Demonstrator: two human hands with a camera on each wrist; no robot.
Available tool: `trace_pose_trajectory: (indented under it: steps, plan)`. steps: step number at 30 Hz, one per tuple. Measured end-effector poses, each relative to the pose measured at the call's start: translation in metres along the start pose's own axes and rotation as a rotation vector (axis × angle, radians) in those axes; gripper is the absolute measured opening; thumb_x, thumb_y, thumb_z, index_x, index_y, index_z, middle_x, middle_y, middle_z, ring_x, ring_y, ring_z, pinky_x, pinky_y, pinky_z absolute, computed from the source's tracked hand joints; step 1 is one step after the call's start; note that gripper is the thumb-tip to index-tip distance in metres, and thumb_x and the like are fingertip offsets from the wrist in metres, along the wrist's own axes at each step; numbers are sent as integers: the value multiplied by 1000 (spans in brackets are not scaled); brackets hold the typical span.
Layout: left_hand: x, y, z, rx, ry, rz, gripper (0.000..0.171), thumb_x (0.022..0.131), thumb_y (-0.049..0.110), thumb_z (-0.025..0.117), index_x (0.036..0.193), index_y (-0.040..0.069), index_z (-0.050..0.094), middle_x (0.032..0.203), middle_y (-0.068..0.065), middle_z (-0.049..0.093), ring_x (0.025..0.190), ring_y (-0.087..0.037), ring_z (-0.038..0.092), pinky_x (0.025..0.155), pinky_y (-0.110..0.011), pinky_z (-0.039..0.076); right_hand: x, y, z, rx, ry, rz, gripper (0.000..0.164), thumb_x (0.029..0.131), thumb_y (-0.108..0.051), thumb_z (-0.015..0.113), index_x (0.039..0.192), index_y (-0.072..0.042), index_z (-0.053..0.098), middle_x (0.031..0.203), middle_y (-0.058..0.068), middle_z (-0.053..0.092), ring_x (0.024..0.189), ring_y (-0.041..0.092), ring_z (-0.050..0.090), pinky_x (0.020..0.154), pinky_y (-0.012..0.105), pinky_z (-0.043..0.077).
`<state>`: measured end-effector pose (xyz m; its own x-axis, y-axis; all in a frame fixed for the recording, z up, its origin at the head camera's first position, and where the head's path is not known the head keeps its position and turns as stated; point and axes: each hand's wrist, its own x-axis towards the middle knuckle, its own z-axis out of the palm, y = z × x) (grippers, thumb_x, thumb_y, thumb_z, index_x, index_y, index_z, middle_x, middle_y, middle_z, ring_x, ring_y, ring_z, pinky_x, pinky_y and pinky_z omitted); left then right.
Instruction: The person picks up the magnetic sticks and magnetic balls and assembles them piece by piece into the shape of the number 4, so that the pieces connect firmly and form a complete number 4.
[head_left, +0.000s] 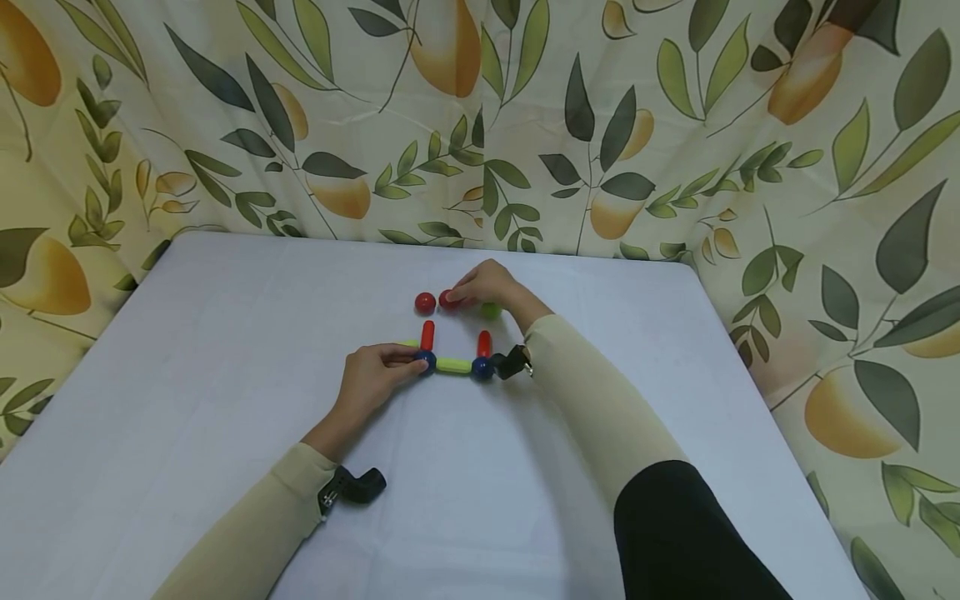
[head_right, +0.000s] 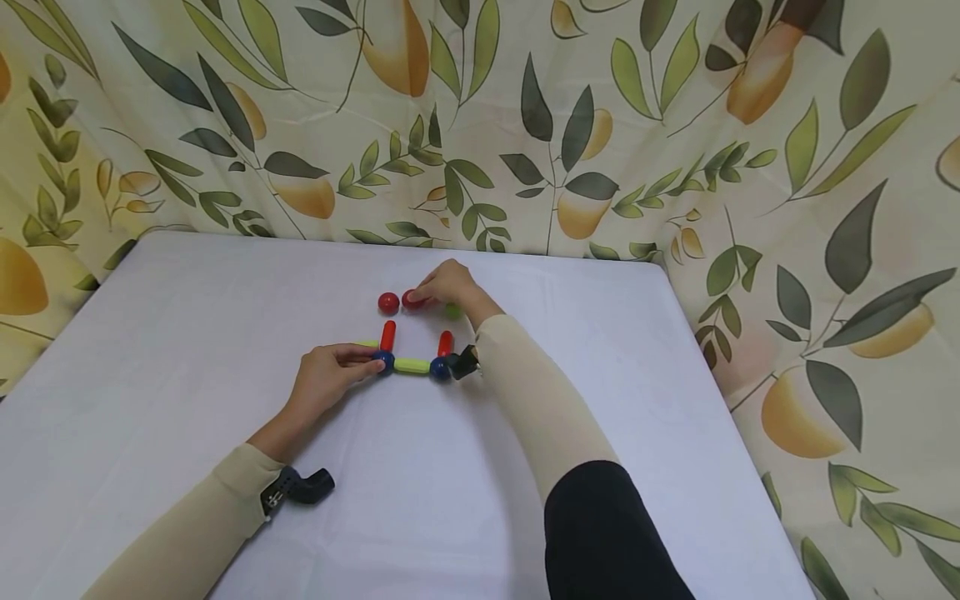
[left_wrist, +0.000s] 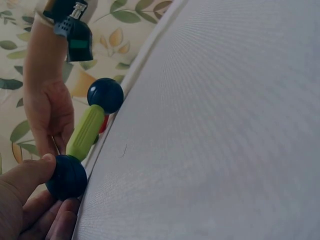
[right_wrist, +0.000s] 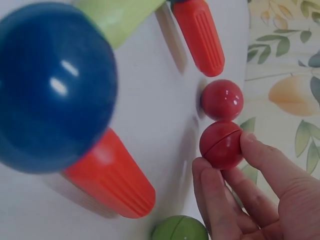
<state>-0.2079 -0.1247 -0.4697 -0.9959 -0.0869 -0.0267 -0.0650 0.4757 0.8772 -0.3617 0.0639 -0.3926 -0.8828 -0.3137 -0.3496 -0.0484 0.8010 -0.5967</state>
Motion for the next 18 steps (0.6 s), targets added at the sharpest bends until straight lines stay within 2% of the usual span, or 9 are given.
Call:
trace_pose_trajectory:
  steps: [3,7,13,18]
  plan:
    - [0,0,0,0,-2,3,37,80,32,82,109,10,76,101,-8,76,94,-19,73,90,-39,53,-5,0,1,45,-23,14,38,88,-33,75,116,-7,74,119,8,70,101,18,55,81,25,42]
    - [0,0,0,6,1,7,37,80,32,82,109,9,76,101,-8,76,94,-19,73,90,-39,54,-8,2,2,86,-23,22,38,88,-33,75,115,-7,74,118,9,70,101,20,54,78,25,42]
    - [-1,0,1,7,0,8,37,81,32,82,109,9,76,101,-8,76,95,-20,73,90,-40,54,-11,2,3,123,-25,9,37,87,-32,75,115,-7,73,117,9,70,100,20,55,76,25,41]
    - [-1,0,1,0,-3,12,38,81,32,82,110,9,76,102,-9,76,95,-20,73,90,-40,54,-16,-1,5,159,-43,-21,35,87,-30,75,114,-6,74,117,10,70,100,19,56,80,25,43]
